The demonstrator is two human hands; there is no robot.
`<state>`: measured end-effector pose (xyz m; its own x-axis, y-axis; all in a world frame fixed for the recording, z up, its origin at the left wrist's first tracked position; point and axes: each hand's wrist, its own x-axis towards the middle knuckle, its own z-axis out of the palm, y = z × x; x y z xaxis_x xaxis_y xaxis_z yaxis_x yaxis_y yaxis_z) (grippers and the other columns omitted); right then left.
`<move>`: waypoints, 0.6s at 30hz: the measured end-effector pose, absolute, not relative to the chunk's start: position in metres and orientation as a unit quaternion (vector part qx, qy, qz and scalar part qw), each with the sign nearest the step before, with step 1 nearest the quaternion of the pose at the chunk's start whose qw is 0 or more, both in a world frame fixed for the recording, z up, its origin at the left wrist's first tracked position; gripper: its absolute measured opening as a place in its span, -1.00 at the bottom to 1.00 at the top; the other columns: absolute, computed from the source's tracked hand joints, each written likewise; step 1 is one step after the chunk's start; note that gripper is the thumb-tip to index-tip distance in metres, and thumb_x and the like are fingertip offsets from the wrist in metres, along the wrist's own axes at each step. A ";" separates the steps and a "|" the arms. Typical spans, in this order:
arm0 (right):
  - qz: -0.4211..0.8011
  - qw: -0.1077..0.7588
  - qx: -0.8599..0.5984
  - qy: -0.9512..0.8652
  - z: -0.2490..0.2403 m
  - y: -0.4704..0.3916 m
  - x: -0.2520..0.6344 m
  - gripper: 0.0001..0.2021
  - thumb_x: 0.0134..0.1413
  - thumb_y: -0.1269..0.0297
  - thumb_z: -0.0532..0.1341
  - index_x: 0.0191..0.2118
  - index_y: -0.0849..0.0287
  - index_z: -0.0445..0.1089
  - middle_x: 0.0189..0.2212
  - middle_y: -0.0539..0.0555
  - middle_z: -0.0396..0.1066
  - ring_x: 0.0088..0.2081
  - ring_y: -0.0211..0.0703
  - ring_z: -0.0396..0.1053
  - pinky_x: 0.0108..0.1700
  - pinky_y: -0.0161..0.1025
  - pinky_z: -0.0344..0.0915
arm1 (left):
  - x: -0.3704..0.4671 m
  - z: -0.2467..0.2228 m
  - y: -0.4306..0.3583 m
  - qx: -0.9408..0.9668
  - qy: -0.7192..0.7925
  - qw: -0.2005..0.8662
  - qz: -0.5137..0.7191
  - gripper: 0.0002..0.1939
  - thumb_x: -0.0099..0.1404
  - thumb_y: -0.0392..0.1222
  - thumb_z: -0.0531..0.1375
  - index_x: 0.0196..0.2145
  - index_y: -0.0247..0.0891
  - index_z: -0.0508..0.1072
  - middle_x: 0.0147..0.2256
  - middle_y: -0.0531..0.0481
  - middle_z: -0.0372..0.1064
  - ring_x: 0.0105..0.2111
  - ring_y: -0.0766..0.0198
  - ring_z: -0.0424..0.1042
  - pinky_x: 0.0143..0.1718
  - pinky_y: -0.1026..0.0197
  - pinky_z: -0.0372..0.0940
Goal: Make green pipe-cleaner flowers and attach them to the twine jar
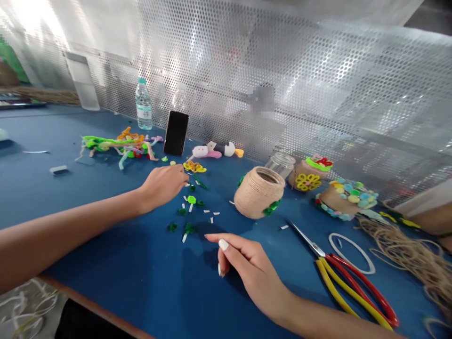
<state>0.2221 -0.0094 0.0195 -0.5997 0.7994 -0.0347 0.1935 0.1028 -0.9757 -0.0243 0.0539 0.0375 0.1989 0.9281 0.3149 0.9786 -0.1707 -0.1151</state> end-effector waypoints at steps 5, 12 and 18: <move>0.567 0.265 -0.359 -0.693 0.021 -0.008 0.220 -0.69 0.25 0.23 0.00 -0.09 0.19 0.44 -0.60 -0.06 0.29 -0.48 -0.27 0.27 -0.33 -0.25 0.21 | -0.034 0.043 0.050 -0.747 -0.651 0.106 -0.084 -0.77 0.20 -0.30 0.11 -0.25 -0.18 0.54 -0.23 -0.04 0.49 -0.25 0.06 0.48 -0.37 0.20 0.31; 0.559 0.255 -0.363 -0.700 0.020 -0.009 0.221 -0.70 0.25 0.23 0.01 -0.10 0.17 0.44 -0.60 -0.06 0.29 -0.47 -0.27 0.27 -0.32 -0.26 0.20 | -0.037 0.046 0.050 -0.753 -0.627 0.114 -0.162 -0.61 0.33 -0.34 -0.09 -0.02 -0.25 0.42 -0.10 -0.12 0.43 -0.11 0.07 0.42 -0.17 0.11 0.32; 0.561 0.263 -0.352 -0.702 0.020 -0.010 0.222 -0.71 0.24 0.29 0.01 -0.10 0.17 0.45 -0.58 -0.06 0.31 -0.48 -0.28 0.28 -0.35 -0.30 0.20 | -0.028 0.041 0.081 -0.844 -0.511 0.100 -0.127 -0.66 0.31 -0.37 0.00 -0.05 -0.17 0.43 -0.04 -0.05 0.36 -0.03 0.17 0.31 -0.08 0.18 0.24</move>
